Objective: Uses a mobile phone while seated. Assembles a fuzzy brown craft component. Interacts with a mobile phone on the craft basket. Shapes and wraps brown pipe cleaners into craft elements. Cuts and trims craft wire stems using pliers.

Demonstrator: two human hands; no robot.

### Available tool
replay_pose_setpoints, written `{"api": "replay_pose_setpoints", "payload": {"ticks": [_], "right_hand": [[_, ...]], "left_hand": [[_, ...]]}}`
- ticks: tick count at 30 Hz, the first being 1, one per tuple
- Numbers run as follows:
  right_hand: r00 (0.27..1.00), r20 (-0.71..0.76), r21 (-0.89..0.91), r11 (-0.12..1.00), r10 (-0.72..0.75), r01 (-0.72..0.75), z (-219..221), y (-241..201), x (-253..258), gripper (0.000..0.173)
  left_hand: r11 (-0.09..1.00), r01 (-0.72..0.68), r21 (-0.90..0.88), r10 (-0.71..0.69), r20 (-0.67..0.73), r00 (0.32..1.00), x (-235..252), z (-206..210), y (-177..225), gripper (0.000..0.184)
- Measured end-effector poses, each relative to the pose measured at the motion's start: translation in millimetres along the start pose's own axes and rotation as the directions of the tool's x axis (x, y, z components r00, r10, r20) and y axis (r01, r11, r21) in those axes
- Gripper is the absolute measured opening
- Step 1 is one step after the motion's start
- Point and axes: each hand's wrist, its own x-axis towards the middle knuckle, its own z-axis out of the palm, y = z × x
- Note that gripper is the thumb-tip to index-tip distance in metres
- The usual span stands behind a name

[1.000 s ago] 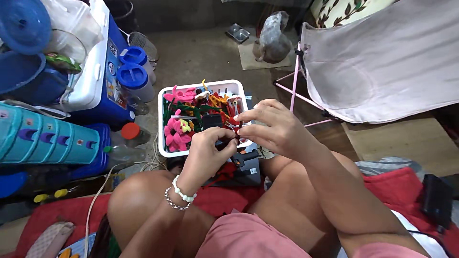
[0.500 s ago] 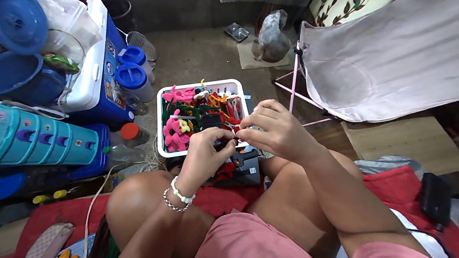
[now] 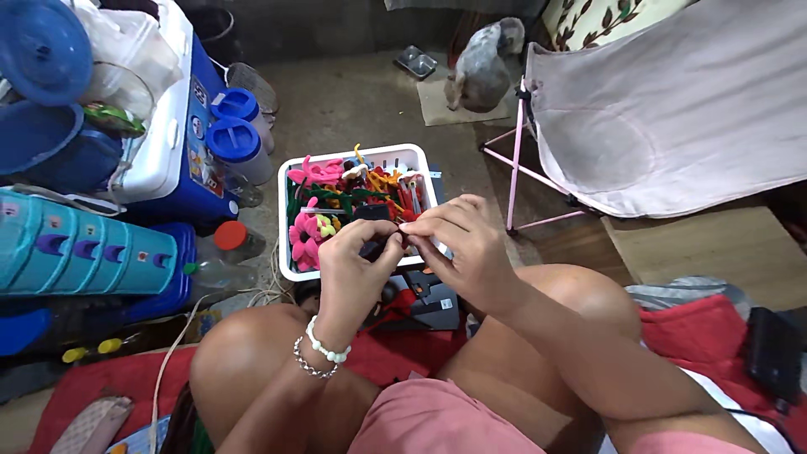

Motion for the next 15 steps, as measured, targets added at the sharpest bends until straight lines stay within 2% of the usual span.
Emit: {"api": "replay_pose_setpoints", "payload": {"ticks": [3,5,9,15], "right_hand": [[0.981,0.003,0.228,0.955,0.195,-0.191,3.3,-5.1,-2.7,0.017],[0.96,0.011,0.316,0.91,0.281,-0.27,3.7,-6.3,-2.5,0.015],[0.973,-0.027,0.293,0.933,0.227,-0.21,6.1,-6.4,-4.1,0.015],[0.985,-0.037,0.256,0.955,0.167,-0.152,11.5,-8.6,-6.9,0.019]], "left_hand": [[1.0,0.002,0.01,-0.001,-0.046,0.999,1.4,-0.8,0.3,0.01],[1.0,0.007,-0.008,-0.007,-0.064,0.998,1.2,-0.5,0.9,0.01],[0.998,0.041,-0.056,-0.045,-0.069,0.997,0.6,-0.9,0.9,0.01],[0.965,0.181,-0.19,-0.19,-0.032,0.981,-1.3,-1.7,1.9,0.008]]}}
